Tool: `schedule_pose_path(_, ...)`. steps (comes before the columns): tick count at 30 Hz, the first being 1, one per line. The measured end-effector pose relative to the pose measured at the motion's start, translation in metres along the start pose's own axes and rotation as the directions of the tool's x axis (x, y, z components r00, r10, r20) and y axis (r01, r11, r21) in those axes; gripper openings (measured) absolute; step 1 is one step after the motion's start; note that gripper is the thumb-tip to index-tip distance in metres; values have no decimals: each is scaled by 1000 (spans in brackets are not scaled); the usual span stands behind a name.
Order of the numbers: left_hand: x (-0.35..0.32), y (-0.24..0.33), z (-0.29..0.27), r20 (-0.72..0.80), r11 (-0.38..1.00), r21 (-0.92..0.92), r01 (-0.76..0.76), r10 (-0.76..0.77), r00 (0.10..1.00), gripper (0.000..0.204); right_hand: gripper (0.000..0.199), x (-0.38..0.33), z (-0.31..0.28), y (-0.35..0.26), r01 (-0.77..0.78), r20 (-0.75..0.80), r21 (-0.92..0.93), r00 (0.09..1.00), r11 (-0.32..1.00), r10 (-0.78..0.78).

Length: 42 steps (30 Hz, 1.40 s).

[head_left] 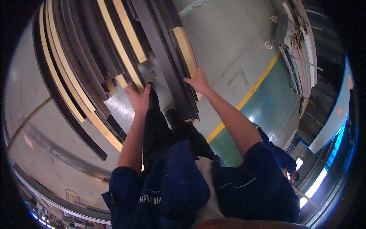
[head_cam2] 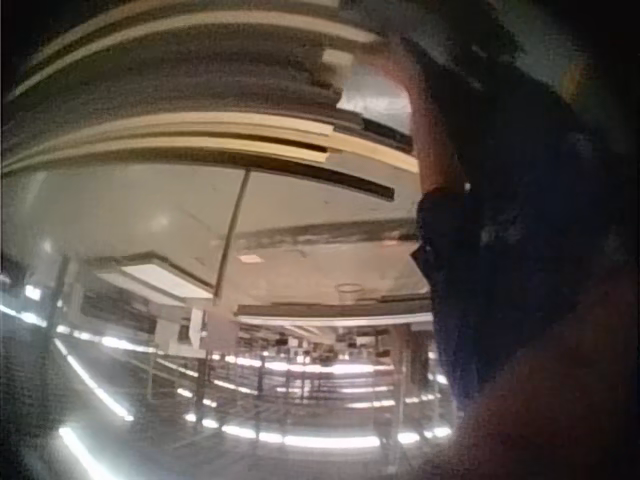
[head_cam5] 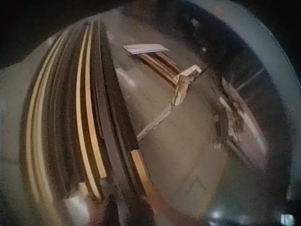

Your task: The person picks up long metal profiles from a floor rack and places them onto a workbench jig. They align the profiles within the jig and adjust their positions by hand. The person repeats this process with additional profiles, arranging them in the jig for assembly.

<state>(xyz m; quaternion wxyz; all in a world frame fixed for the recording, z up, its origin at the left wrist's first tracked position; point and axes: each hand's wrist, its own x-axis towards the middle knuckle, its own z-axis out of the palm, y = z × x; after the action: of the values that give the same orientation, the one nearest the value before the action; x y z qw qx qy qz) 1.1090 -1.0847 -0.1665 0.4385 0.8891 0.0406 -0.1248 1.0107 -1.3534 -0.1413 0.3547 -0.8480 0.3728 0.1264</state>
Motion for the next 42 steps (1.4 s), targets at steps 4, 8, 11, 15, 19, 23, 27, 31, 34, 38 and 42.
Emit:
schedule_pose_path(4, 45, 67, 4, -59, 959, -100, -265, 260, 964, 52, 74, -7, -12, -2, -30, -31, 8, 999, 1000, 30)
schedule_pose_path(8, 136, 148, 60, 205, 925, -379, -32, 118, 972, 57, 79, -19, -19, -29, -83, -86, -113, 994, 990, 73)
schedule_pose_path(11, 192, 187, 91, 276, 984, -142, -111, 147, 950, 82, 86, -32, -24, -47, -172, 11, -17, 985, 985, 172)
schedule_pose_path(15, 208, 201, 103, 287, 966, 216, -141, 75, 955, 81, 91, -41, -31, -51, -190, 85, 46, 979, 981, 186)
schedule_pose_path(19, 183, 199, 96, 236, 959, 234, -159, 103, 966, 74, 92, -47, -33, -42, -178, 118, 246, 981, 953, 153)
schedule_pose_path(23, 161, 198, 89, 301, 960, 242, -144, 67, 951, 67, 70, -60, -21, -23, -163, 80, 178, 985, 970, 151)
schedule_pose_path(27, 133, 178, 80, 349, 986, 129, -108, 57, 935, 64, 68, -67, 2, 3, -180, 130, 263, 980, 948, 150)
schedule_pose_path(31, 79, 156, 77, 378, 984, 115, -135, 82, 922, 62, 56, -59, 6, 26, -255, 201, 471, 963, 844, 179)
schedule_pose_path(34, 19, 138, 70, 403, 990, 60, -130, 95, 910, 61, 50, -57, -4, 27, -280, 243, 649, 957, 707, 156)
schedule_pose_path(38, -57, 118, 62, 655, 990, 136, 42, -121, 746, 61, 62, -61, -23, 15, -211, 237, 625, 969, 752, 75)
schedule_pose_path(42, -103, 116, 57, 815, 996, 85, 32, -88, 573, 61, 74, -62, -35, 10, -212, 238, 500, 966, 839, 102)
